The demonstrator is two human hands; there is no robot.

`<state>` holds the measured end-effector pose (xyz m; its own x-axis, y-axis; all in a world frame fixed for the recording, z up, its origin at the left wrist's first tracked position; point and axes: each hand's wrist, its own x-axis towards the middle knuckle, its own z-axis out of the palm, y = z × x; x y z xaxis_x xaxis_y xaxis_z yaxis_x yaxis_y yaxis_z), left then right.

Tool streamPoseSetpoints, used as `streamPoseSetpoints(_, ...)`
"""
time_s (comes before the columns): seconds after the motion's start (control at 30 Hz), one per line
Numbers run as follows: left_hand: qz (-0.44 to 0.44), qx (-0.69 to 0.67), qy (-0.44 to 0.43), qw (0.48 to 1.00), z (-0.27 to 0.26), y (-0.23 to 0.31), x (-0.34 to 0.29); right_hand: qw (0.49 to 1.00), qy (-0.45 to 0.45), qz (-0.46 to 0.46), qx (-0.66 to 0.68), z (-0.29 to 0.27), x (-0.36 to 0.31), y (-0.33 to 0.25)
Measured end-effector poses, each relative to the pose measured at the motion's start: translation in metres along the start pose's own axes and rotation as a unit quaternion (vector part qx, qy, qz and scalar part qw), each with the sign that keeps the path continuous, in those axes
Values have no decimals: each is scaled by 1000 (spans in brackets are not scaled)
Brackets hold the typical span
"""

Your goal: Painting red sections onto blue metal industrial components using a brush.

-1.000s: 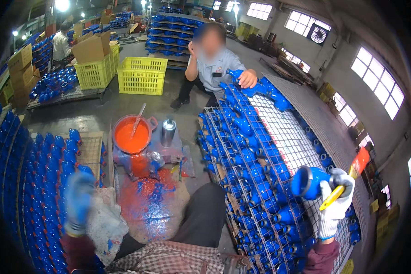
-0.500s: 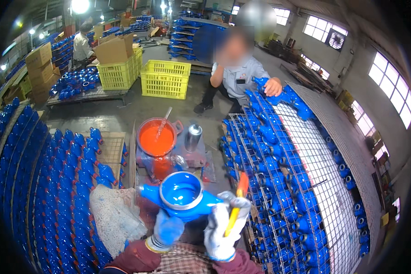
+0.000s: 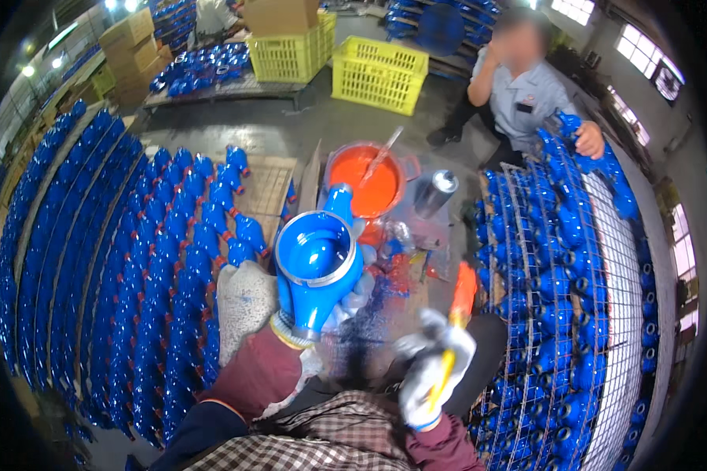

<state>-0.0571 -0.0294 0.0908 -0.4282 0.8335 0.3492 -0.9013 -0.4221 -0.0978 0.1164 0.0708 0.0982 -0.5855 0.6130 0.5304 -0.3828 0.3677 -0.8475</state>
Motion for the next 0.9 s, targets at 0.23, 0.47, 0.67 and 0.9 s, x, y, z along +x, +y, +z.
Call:
streamPoseSetpoints(0.23,61,-23,-3,998,-45,44,-24,941,116,316,-33,0,65,75)
streamPoseSetpoints(0.47,221,161,315,909,-54,69,-34,986,2,6,-169,0,175,142)
streamPoseSetpoints(0.67,227,234,277,904,-70,69,-70,952,19,9,-306,14,214,233)
streamPoseSetpoints(0.9,206,385,369,820,-48,69,-60,972,40,63,-222,14,213,304)
